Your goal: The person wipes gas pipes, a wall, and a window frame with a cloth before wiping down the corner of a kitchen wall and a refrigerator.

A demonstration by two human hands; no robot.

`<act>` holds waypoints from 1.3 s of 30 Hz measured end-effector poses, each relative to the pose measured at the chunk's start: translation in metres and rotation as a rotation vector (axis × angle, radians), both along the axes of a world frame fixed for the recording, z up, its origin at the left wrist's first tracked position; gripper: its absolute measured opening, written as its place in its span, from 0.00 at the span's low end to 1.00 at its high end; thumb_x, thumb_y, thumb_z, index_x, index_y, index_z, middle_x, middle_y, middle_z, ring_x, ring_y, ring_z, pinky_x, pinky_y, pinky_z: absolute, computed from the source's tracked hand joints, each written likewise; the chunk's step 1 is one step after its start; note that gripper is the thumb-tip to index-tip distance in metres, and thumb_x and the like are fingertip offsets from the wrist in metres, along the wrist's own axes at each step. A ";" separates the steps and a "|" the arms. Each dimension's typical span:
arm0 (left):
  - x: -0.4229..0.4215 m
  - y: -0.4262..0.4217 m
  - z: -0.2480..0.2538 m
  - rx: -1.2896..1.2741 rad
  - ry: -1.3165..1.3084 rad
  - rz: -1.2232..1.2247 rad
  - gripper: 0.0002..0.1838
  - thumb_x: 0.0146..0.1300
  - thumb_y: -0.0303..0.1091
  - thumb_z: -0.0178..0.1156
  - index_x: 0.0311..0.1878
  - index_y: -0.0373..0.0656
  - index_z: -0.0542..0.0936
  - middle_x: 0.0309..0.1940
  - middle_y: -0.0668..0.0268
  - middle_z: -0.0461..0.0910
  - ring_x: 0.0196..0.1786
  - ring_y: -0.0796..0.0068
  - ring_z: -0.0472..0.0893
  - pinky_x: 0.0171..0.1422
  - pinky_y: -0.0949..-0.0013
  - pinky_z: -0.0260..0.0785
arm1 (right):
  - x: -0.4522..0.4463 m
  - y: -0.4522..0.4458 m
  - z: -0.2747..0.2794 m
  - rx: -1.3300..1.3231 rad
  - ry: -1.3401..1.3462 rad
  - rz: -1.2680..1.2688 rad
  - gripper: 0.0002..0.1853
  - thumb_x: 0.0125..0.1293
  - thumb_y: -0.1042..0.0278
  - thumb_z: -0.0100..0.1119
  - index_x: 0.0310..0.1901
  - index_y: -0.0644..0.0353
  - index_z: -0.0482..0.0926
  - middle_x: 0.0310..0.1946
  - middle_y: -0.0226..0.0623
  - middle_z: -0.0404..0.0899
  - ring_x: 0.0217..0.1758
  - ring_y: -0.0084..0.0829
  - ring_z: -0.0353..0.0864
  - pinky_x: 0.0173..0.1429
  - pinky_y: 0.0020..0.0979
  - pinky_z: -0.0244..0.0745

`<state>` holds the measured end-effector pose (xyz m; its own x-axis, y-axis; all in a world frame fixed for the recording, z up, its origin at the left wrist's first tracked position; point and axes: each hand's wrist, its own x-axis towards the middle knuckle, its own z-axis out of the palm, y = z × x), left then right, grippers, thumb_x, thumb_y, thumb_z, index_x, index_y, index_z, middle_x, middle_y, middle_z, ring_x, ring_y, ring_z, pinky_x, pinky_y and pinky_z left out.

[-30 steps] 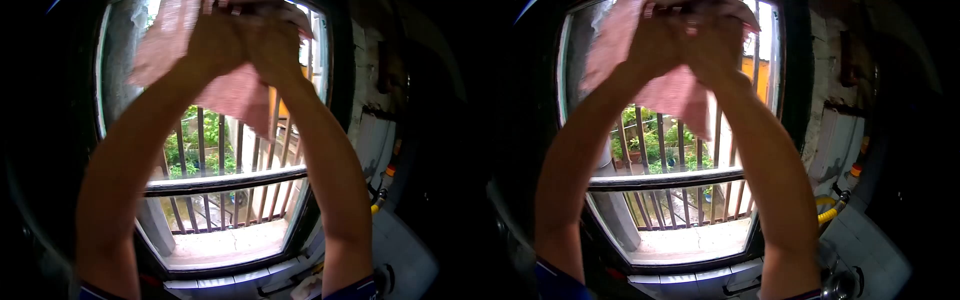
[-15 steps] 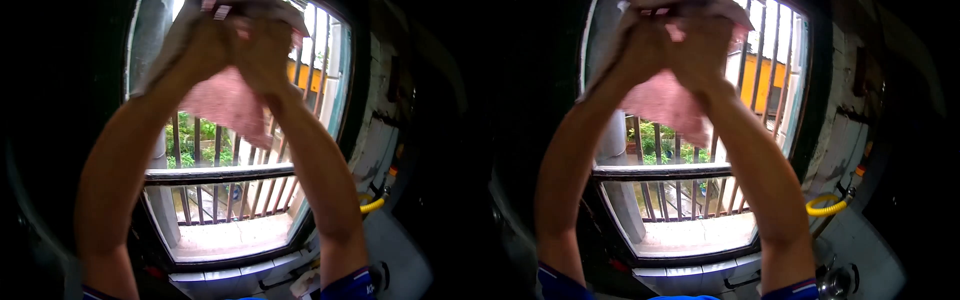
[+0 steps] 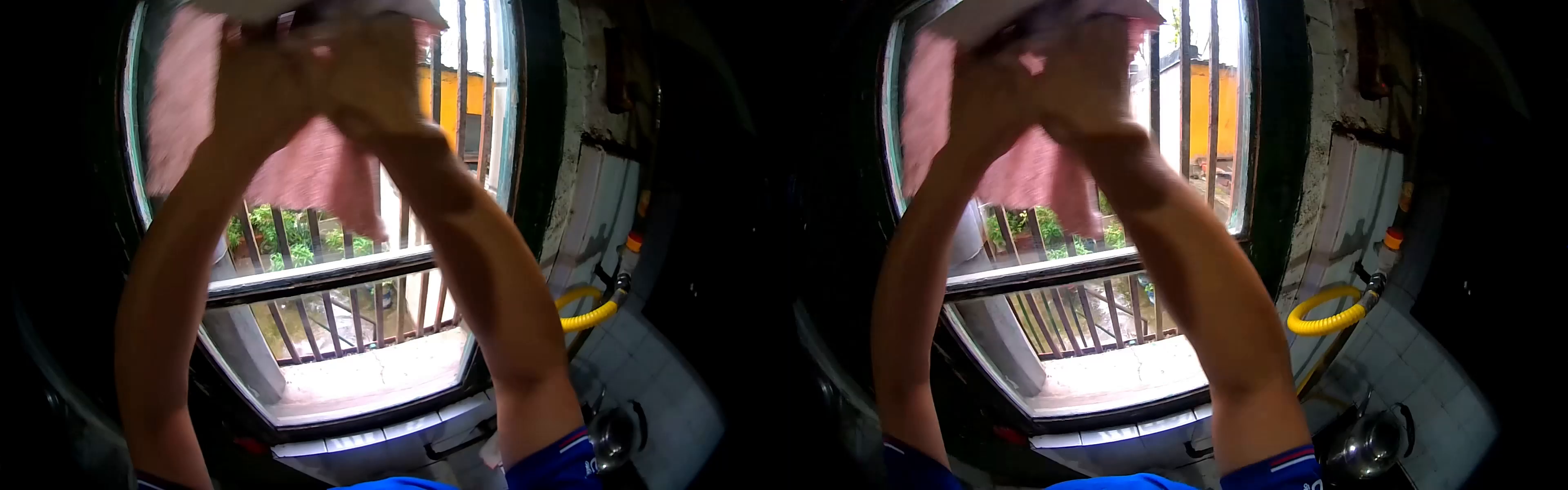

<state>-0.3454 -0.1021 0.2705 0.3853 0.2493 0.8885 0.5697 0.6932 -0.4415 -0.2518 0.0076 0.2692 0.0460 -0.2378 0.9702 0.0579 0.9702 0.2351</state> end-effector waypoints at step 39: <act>0.030 0.011 -0.082 -0.403 -0.407 -0.552 0.25 0.56 0.40 0.64 0.58 0.45 0.81 0.52 0.59 0.83 0.57 0.59 0.80 0.68 0.56 0.66 | 0.035 0.025 -0.118 -0.056 -0.123 0.031 0.22 0.59 0.50 0.69 0.44 0.62 0.82 0.47 0.52 0.77 0.54 0.53 0.75 0.59 0.48 0.68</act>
